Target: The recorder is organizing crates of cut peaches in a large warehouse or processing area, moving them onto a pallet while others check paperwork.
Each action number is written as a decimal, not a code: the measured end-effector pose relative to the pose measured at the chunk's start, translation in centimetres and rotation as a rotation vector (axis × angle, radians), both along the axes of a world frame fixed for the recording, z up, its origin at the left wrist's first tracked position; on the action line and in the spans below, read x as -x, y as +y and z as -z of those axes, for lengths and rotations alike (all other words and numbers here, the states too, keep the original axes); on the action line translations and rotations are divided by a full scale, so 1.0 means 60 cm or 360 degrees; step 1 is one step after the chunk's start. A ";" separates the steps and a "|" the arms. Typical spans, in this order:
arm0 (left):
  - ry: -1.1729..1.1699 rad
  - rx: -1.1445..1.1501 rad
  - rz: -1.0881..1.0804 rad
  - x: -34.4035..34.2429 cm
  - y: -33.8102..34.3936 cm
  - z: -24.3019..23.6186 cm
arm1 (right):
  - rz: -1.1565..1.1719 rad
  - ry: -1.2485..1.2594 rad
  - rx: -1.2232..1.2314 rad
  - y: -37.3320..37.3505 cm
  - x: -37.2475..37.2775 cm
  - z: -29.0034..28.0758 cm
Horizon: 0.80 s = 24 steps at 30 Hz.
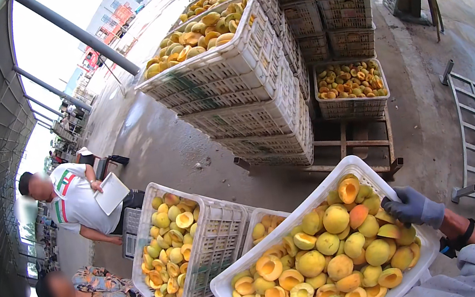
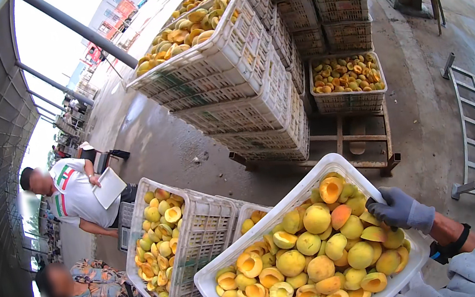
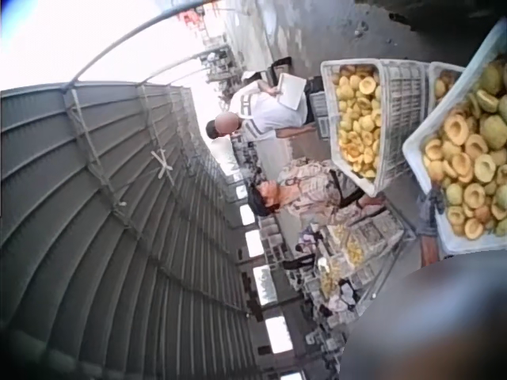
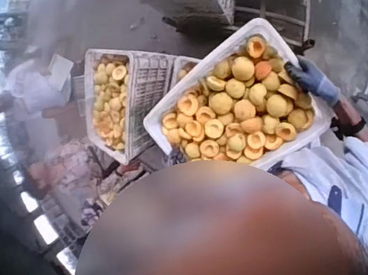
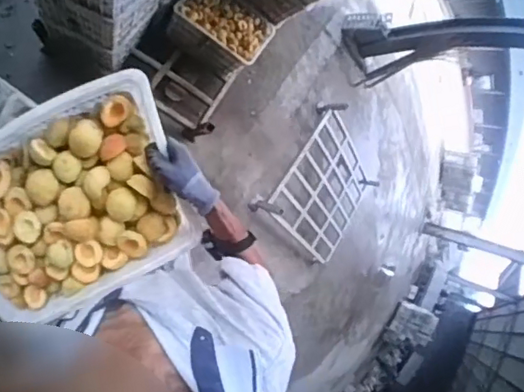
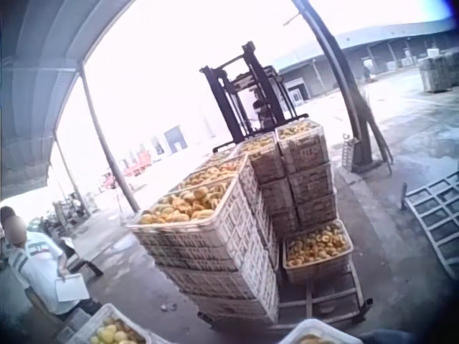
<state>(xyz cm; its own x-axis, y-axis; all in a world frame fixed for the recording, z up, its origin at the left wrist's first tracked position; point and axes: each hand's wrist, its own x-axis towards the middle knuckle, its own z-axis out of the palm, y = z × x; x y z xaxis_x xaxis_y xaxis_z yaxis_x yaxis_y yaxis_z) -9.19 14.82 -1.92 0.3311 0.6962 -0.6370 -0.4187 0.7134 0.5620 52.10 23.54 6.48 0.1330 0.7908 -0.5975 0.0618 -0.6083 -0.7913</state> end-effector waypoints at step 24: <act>0.1217 -0.0191 0.0356 -0.598 0.152 -0.143 | 0.0557 -0.0024 -0.0064 -0.293 -0.366 0.071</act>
